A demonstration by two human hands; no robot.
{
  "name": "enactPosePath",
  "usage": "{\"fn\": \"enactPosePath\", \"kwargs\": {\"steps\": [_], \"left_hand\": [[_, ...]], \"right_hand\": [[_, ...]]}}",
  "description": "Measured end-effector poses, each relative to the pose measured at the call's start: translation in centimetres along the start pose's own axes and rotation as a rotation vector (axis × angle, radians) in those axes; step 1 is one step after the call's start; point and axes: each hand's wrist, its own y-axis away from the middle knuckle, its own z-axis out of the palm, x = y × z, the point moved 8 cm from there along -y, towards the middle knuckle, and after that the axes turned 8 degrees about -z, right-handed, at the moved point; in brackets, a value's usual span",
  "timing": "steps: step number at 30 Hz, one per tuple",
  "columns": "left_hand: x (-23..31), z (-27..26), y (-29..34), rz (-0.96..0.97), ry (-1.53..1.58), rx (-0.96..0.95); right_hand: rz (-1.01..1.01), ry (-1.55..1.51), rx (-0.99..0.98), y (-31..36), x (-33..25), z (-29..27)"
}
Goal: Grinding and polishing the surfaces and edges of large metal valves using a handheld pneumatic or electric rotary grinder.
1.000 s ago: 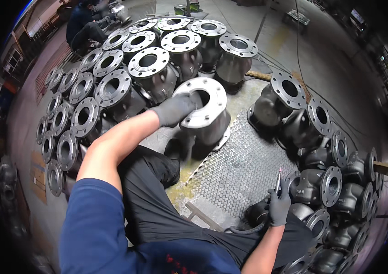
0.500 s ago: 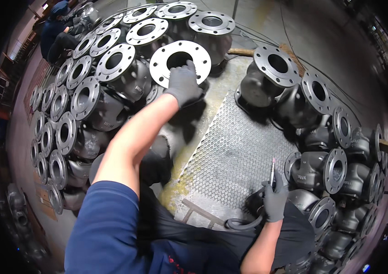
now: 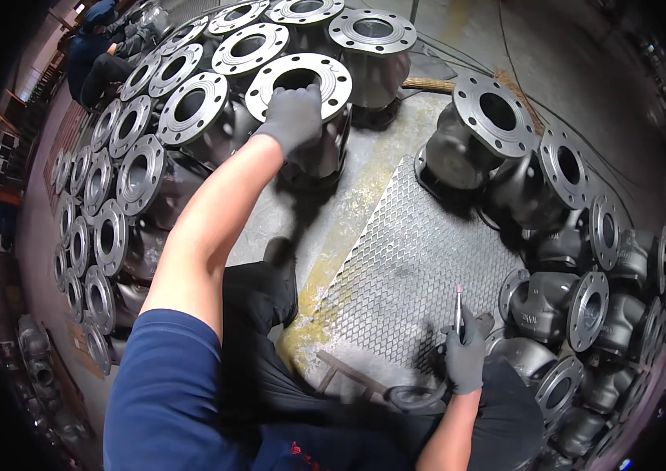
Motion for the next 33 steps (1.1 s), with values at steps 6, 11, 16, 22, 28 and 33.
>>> {"fn": "enactPosePath", "kwargs": {"steps": [6, 11, 16, 22, 28, 33], "left_hand": [[2.3, 0.9, -2.5, -0.297, 0.211, -0.178], [2.6, -0.1, -5.0, -0.467, 0.422, -0.172], [4.4, -0.9, -1.7, -0.144, 0.244, -0.059], [4.0, -0.1, -2.0, -0.204, 0.245, -0.128], [2.6, -0.2, -3.6, -0.022, 0.174, -0.055], [-0.2, 1.0, -3.6, 0.182, 0.209, -0.058]], "right_hand": [[0.134, -0.074, -0.052, -0.3, 0.5, 1.1], [0.200, -0.164, -0.083, 0.2, -1.8, 0.8], [0.243, -0.217, -0.054, 0.4, -1.7, 0.8], [0.111, -0.159, -0.053, -0.3, -2.5, 1.0], [0.133, -0.033, -0.134, 0.0, -1.9, 1.7], [-0.003, 0.094, -0.133, -0.6, 1.7, 3.0]]}}
